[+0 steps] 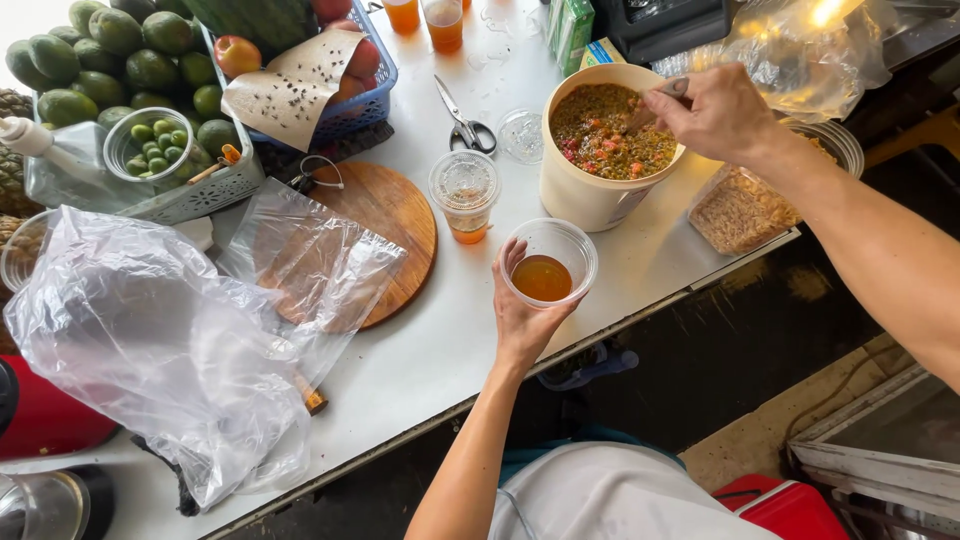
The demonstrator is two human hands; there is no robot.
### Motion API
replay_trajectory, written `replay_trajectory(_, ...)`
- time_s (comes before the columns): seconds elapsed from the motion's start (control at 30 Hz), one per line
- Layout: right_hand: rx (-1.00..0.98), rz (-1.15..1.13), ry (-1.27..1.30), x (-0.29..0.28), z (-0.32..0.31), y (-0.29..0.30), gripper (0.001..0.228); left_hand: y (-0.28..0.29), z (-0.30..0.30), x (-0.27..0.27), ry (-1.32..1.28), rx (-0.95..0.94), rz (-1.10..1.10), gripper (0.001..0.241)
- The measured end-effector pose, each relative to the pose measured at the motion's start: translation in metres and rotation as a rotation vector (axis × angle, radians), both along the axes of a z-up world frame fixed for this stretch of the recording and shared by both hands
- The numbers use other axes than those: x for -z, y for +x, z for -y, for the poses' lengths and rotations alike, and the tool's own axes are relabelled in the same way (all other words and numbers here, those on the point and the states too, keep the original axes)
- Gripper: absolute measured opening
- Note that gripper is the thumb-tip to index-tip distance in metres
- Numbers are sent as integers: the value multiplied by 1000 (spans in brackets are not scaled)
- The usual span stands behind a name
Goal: Preparing a meat-filled sandwich and mixing iced fruit drinks in a small food stall.
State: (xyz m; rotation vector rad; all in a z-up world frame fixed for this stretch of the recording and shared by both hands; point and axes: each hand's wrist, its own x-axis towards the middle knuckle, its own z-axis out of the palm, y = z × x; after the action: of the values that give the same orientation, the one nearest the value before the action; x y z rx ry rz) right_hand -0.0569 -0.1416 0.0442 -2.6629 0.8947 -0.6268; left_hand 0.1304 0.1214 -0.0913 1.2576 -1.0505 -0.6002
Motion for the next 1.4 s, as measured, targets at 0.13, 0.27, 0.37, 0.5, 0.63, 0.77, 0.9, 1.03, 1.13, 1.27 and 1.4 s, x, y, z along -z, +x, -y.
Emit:
replay_trajectory(0.13,24,-122,-19,-6,-30,13,23,2,8,4,4,22,-31,106)
replay_trajectory(0.27,28,27,130,10,-7,-3,27,2,14,8,-6,17,-24,107)
replay_trajectory(0.37,12,-40,30,9,-22,3,27,3,14,10,-2,11,-2,108)
replay_trajectory(0.5,79,97,69,-15,-31,-6,16,4,11,9,-2,6,9,109)
replay_trajectory(0.63,-41,-50,-14,8,-24,-6,26,4,12,1,-3,-7,34,107)
replay_trajectory(0.77,41,94,41,4,-26,-18,21,4,12,2,15,-5,27,107)
replay_trajectory(0.9,16,6,7,-2,-54,-2,23,4,11,3,-2,0,34,107)
replay_trajectory(1.03,65,206,33,-11,-56,-9,22,4,11,6,17,18,-4,106)
replay_trajectory(1.13,8,23,1,8,-50,-12,31,3,14,14,-12,-16,-85,120)
replay_trajectory(1.27,-89,27,-117,-30,-69,-15,20,4,11,0,18,25,-2,107)
replay_trajectory(1.4,-117,-12,-369,-62,-94,-23,14,6,8,-3,6,30,-4,106)
